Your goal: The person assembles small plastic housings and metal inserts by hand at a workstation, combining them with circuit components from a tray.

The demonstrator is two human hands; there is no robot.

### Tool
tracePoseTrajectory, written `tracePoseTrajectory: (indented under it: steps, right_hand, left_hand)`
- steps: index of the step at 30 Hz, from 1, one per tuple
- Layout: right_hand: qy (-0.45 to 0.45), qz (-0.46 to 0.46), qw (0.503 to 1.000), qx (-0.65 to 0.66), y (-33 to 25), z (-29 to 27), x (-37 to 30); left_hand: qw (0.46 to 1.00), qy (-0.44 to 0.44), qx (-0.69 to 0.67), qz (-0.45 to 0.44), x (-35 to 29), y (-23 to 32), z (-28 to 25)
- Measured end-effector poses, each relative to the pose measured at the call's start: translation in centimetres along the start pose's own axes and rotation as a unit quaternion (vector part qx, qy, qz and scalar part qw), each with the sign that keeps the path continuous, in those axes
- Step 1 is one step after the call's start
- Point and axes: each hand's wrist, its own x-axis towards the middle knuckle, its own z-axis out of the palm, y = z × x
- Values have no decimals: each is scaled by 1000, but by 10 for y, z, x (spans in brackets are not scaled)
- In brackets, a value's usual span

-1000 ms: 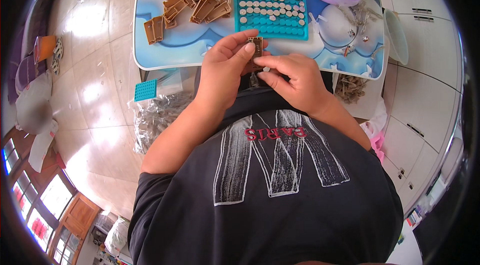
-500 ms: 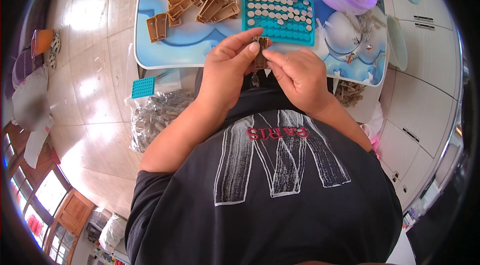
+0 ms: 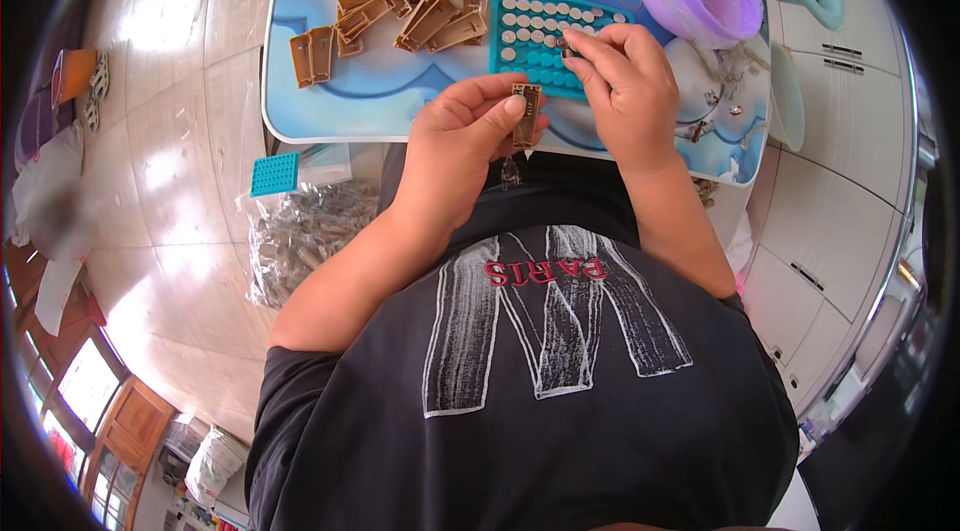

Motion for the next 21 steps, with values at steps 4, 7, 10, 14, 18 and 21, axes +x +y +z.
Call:
tracePoseTrajectory:
  steps: [4, 7, 10, 14, 18, 21]
  right_hand:
    - [-7, -32, 999, -12, 4, 1, -1]
    - [-4, -53, 998, -16, 6, 2, -2]
    - [31, -27, 999, 18, 8, 5, -1]
    - [23, -8, 1000, 7, 7, 6, 2]
    - [6, -38, 999, -10, 9, 5, 2]
    - [3, -52, 998, -27, 6, 4, 0]
  left_hand:
    - [1000, 5, -21, 4, -1, 0, 2]
    - [1000, 9, -19, 1, 0, 1, 3]
    - [1000, 9, -16, -1, 0, 1, 3]
    - [1000, 7, -21, 3, 0, 1, 2]
    - [1000, 5, -26, 4, 1, 0, 2]
    - [1000, 2, -20, 6, 1, -1, 1]
